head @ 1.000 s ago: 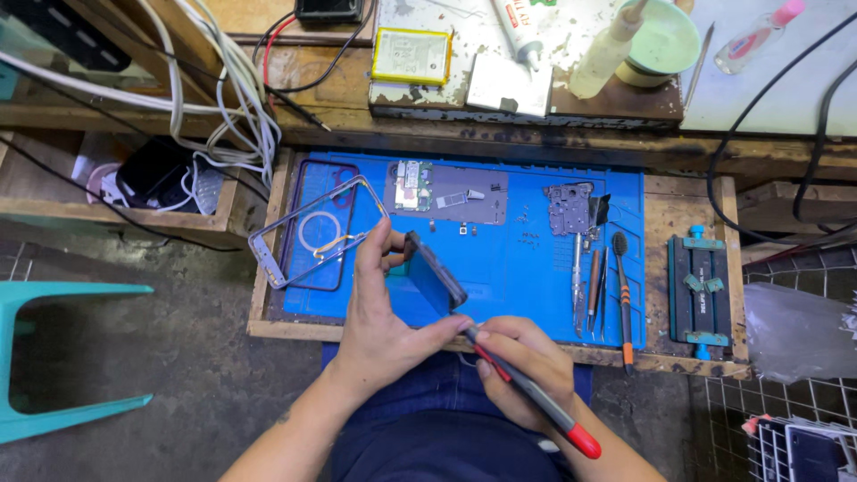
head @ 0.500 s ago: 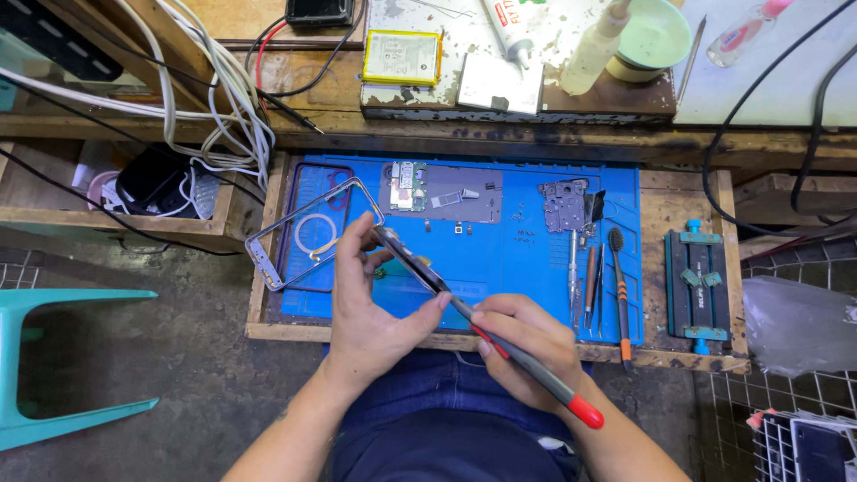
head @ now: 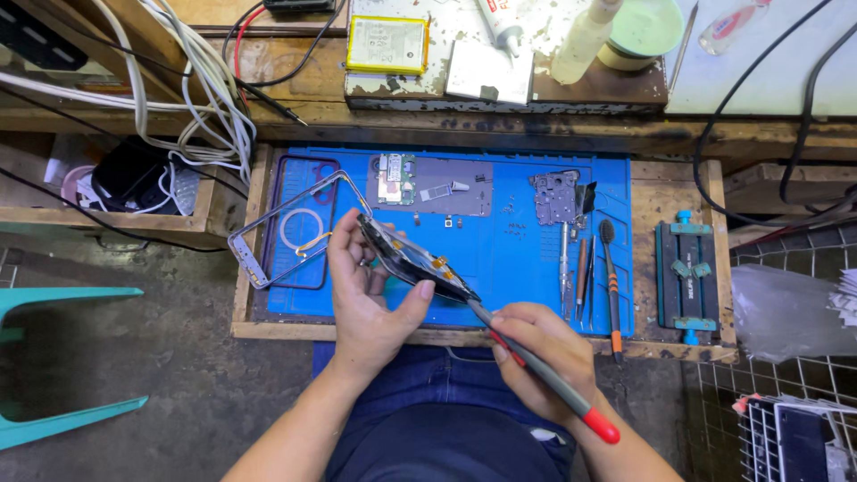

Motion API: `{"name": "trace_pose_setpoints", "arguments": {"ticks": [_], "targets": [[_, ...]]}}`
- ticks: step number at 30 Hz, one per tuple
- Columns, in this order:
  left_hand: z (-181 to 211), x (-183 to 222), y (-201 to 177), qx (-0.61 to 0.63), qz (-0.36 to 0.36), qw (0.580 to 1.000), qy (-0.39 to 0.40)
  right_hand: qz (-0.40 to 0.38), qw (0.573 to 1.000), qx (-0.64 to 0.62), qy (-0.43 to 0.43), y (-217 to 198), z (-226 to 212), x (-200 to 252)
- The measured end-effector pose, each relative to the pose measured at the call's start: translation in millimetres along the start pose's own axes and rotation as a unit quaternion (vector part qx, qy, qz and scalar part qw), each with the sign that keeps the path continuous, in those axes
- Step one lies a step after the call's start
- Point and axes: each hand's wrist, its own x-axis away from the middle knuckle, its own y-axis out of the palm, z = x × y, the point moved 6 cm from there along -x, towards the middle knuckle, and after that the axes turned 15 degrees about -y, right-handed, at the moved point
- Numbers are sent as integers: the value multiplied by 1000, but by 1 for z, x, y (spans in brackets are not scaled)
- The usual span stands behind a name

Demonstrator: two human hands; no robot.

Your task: The person uses a heat gun to warm the edges of a smartphone screen, then uses a prying tool to separate the screen from the frame. They lift the screen to reveal the internal components and disconnect the ribbon cable.

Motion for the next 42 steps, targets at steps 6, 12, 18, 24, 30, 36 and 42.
{"name": "trace_pose_setpoints", "arguments": {"ticks": [6,12,18,24,30,36,42], "targets": [[1,1,-6,-56,10,998,20,-57,998,-16,16,10,16,-3],[-2,0,-5,-6,-5,1000,1,-73,997,-30,-1,6,12,0],[0,-10,-4,25,-14,1000,-6,68,997,-32,24,-43,14,28],[-10,-15,5,188,-17,980,-64,154,984,-5,89,-39,23,43],[-33,-4,28,279,-47,936,-210,76,997,23,26,-19,5,23],[-39,-1,36,284,-92,926,-231,75,992,98,36,-32,-14,-3],[-32,11,22,-129,-55,926,-350,-5,983,167,76,-52,-27,-51]]}}
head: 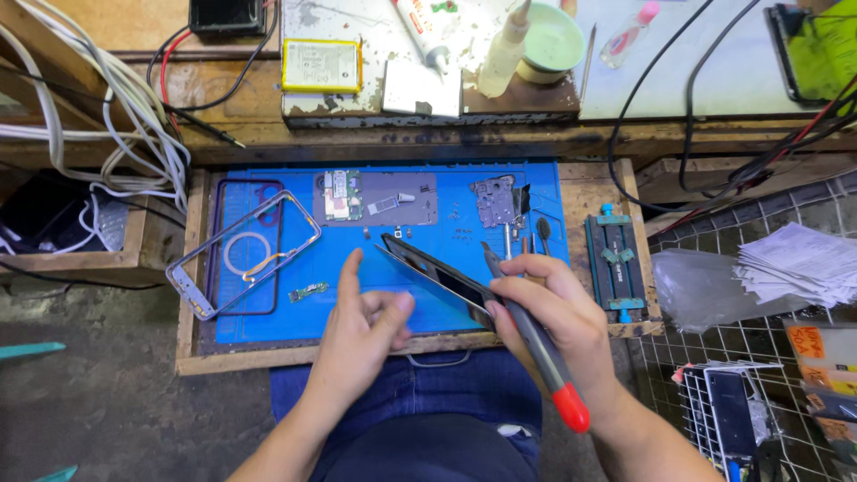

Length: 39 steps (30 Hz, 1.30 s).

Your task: The person uses a heat gun to warm the edges of a smartphone screen, then uses a prying tool to separate the screen from the frame. They lift the screen to reveal the internal components and disconnect the ribbon cable.

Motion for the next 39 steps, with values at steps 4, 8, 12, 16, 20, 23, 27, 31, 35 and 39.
{"name": "trace_pose_setpoints", "arguments": {"ticks": [4,8,12,16,20,23,27,31,35,39], "targets": [[53,67,5,-271,207,805,486,-49,999,-8,-7,-2,-4,-28],[70,86,27,-283,173,710,621,-86,994,-59,-25,4,-6,-58],[83,78,34,-253,171,733,608,-110,990,-78,-40,4,-8,-83],[83,71,29,-205,174,777,569,-51,994,-47,-80,-15,-12,-74],[84,68,25,-212,190,778,559,64,993,-57,-80,-40,-19,-34],[83,66,24,-222,198,778,553,81,990,-88,-73,-42,-21,-6],[85,69,30,-229,197,769,563,38,993,-63,-95,-34,-20,2],[87,71,32,-231,206,765,564,23,992,-44,-113,-31,-23,-5],[85,71,31,-235,204,771,556,-5,994,-21,-111,-33,-29,-11],[88,67,31,-234,194,774,556,31,988,-147,27,-33,2,-8]]}}
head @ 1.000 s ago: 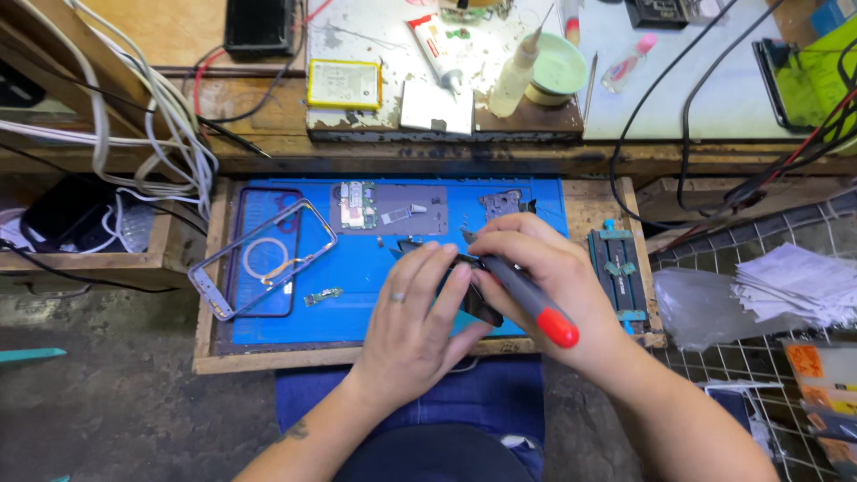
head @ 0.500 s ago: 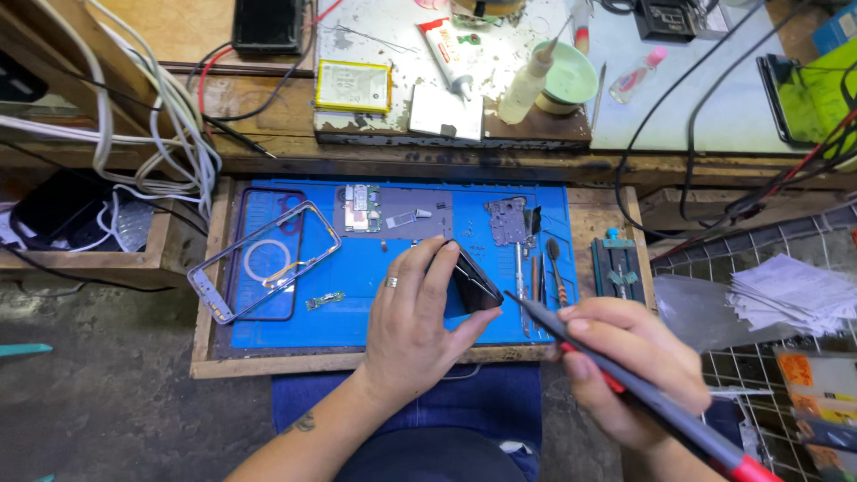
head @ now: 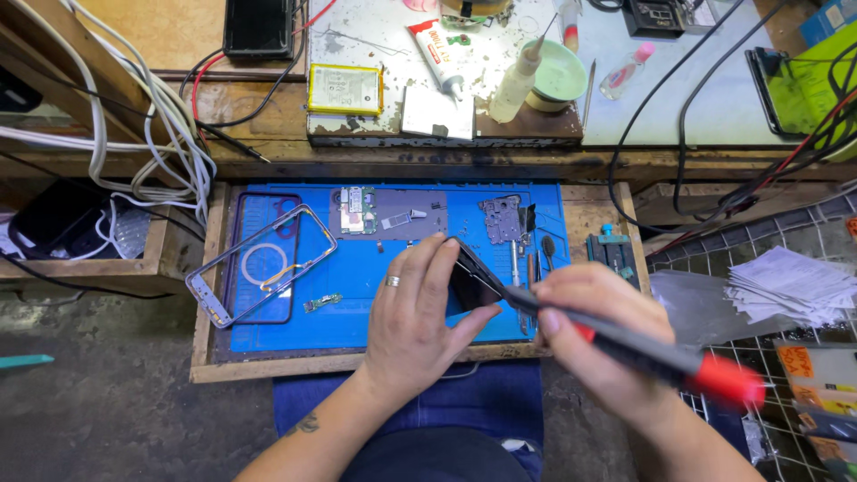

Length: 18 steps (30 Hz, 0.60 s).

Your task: The person uses a heat gun to warm the edges of a smartphone screen, then uses a prying tool to separate the screen from the frame. They lift the screen to reveal the internal components and disconnect the ribbon cable.

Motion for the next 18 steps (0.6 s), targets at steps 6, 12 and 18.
{"name": "trace_pose_setpoints", "arguments": {"ticks": [6,12,18], "targets": [[-13,-1,-7,63,-34,997,1,139,951,-263,79,17,38,22],[-23,0,-11,94,-40,995,-16,54,989,53,-127,46,15,49],[-21,-7,-12,97,-14,995,-24,53,966,120,-224,75,29,94]]}}
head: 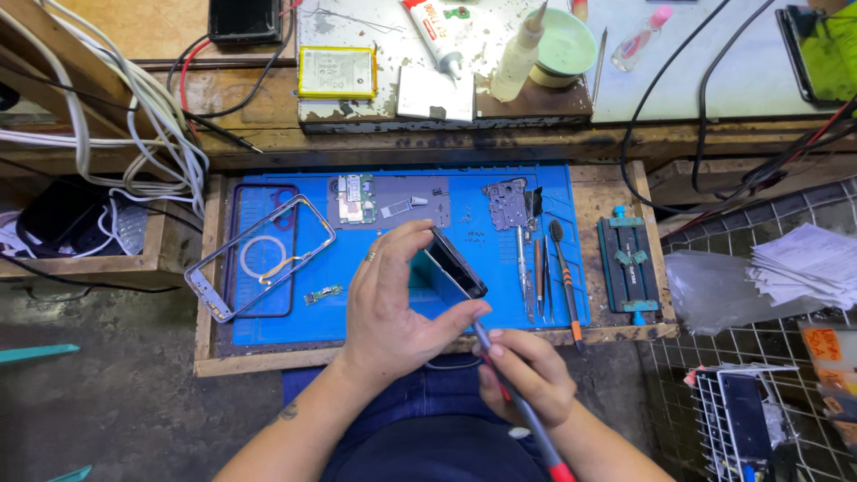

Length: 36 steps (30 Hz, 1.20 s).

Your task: The person uses a heat gun to warm the edges of a smartphone screen, then uses a prying tool to separate the screen from the frame. They lift the screen to reveal the internal components and disconnect the ribbon cable.

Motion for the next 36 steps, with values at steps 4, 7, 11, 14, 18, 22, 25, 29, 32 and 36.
{"name": "trace_pose_setpoints", "arguments": {"ticks": [4,7,11,14,18,22,25,29,32,36], "targets": [[2,-2,1,-6,-17,999,-29,-14,999,29,2,19,7,15],[4,-3,0,-15,-22,999,-33,16,998,-8,59,23,10,18],[4,-2,-1,-8,-28,999,-34,40,991,-47,115,23,14,17],[5,-1,-3,-18,-41,998,-38,30,991,-52,122,25,14,16],[5,-2,-5,-26,-64,997,-40,27,991,-59,115,23,13,16],[7,0,-7,-17,-70,997,-34,56,984,-123,117,-1,2,15],[1,0,-10,-12,-89,995,-46,93,987,-80,104,-45,2,9],[2,-1,-12,-12,-95,994,-48,221,927,-99,286,-83,53,23],[3,1,-12,-8,-97,994,-50,140,875,-78,457,-106,106,47],[4,-1,-13,-9,-101,994,-45,-108,915,203,330,-116,111,41]]}}
